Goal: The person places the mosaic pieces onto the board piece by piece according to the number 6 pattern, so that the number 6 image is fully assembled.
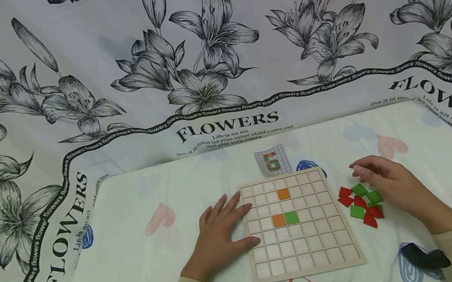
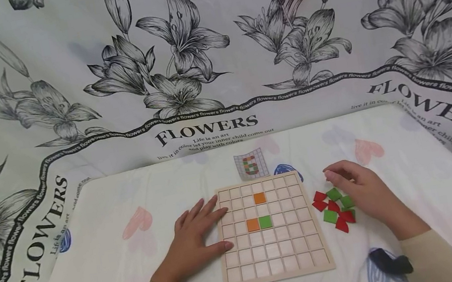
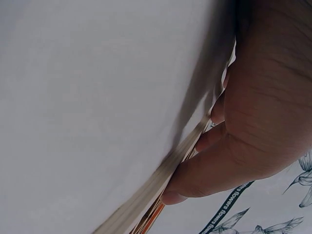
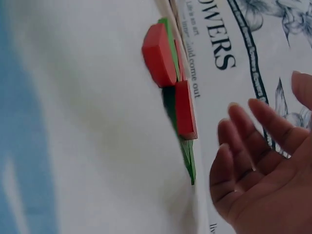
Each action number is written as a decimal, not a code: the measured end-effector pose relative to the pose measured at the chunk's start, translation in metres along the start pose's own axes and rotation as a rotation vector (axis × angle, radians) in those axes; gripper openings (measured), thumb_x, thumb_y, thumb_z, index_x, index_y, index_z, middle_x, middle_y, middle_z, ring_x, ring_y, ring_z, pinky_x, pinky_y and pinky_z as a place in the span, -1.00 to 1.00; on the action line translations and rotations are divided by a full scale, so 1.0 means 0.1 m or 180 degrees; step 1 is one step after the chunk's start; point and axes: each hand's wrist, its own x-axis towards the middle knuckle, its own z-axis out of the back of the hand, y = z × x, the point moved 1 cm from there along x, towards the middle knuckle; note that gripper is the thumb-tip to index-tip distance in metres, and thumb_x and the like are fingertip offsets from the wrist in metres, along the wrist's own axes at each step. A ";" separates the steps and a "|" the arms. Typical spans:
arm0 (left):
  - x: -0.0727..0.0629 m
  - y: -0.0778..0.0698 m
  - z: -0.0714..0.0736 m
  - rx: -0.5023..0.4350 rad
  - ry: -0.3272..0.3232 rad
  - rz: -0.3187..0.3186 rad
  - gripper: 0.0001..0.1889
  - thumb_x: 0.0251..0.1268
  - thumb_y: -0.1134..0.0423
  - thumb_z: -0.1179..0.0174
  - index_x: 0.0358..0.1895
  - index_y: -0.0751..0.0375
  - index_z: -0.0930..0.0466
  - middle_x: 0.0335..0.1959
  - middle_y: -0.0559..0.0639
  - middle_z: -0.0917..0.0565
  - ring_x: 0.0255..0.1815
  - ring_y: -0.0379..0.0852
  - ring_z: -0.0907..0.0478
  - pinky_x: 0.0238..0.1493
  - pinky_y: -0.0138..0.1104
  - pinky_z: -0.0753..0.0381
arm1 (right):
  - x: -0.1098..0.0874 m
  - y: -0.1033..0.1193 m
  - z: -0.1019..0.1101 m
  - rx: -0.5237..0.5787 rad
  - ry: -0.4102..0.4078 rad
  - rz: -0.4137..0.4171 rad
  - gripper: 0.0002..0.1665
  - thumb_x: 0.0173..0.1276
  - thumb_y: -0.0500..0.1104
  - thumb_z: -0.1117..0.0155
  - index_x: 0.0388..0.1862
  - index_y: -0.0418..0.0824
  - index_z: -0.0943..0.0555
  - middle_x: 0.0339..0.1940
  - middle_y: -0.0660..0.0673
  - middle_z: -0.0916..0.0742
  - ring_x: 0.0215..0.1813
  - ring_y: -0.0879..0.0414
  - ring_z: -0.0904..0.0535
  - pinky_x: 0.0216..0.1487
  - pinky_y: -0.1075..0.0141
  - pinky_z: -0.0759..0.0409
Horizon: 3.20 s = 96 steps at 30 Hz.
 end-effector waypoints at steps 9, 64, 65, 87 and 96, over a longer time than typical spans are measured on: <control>0.00 -0.01 -0.01 -0.0022 -0.0009 -0.0013 -0.13 0.29 -0.48 -0.33 0.65 -0.33 -0.45 0.77 -0.37 -0.06 0.79 -0.10 0.16 0.64 0.08 0.26 | -0.01 -0.24 0.01 -0.0118 0.0101 -0.0196 -0.54 0.66 -0.08 -0.36 0.38 -0.29 -0.63 0.04 -0.16 -0.76 -0.08 0.13 -0.64 -0.10 0.44 -0.59; 0.00 0.00 0.02 0.0016 -0.0060 -0.0102 -0.15 0.30 -0.45 -0.34 0.63 -0.29 -0.48 0.77 -0.31 -0.11 0.78 -0.01 0.09 0.63 0.17 0.18 | -0.06 -0.01 -0.06 -0.0161 -0.0107 -0.0028 -0.77 0.54 -0.25 -0.47 0.10 -0.27 -0.72 -0.14 -0.11 -0.76 -0.21 0.11 -0.65 -0.20 0.45 -0.61; 0.00 0.00 0.02 0.0010 -0.0065 -0.0105 -0.15 0.30 -0.45 -0.34 0.63 -0.29 -0.49 0.77 -0.30 -0.11 0.78 -0.01 0.09 0.63 0.18 0.18 | -0.06 0.01 -0.07 -0.0160 -0.0099 -0.0041 -0.77 0.55 -0.23 -0.47 0.10 -0.25 -0.72 -0.14 -0.10 -0.76 -0.20 0.10 -0.65 -0.20 0.44 -0.62; 0.01 0.00 -0.02 -0.0048 -0.0016 -0.0062 -0.14 0.29 -0.47 -0.34 0.64 -0.33 -0.47 0.77 -0.36 -0.09 0.79 -0.08 0.13 0.64 0.08 0.24 | -0.19 0.43 -0.37 0.0520 0.0250 0.0367 -0.80 0.51 -0.32 -0.47 0.07 -0.23 -0.75 -0.18 -0.05 -0.78 -0.21 0.07 -0.73 -0.22 0.34 -0.66; 0.00 0.01 0.00 0.0004 -0.0025 -0.0067 -0.14 0.30 -0.46 -0.33 0.65 -0.33 -0.45 0.77 -0.36 -0.08 0.79 -0.10 0.15 0.64 0.09 0.24 | -0.17 0.63 -0.58 0.0673 0.0359 0.0640 -0.80 0.51 -0.33 -0.47 0.05 -0.17 -0.76 -0.13 0.01 -0.77 -0.15 0.11 -0.68 -0.12 0.37 -0.67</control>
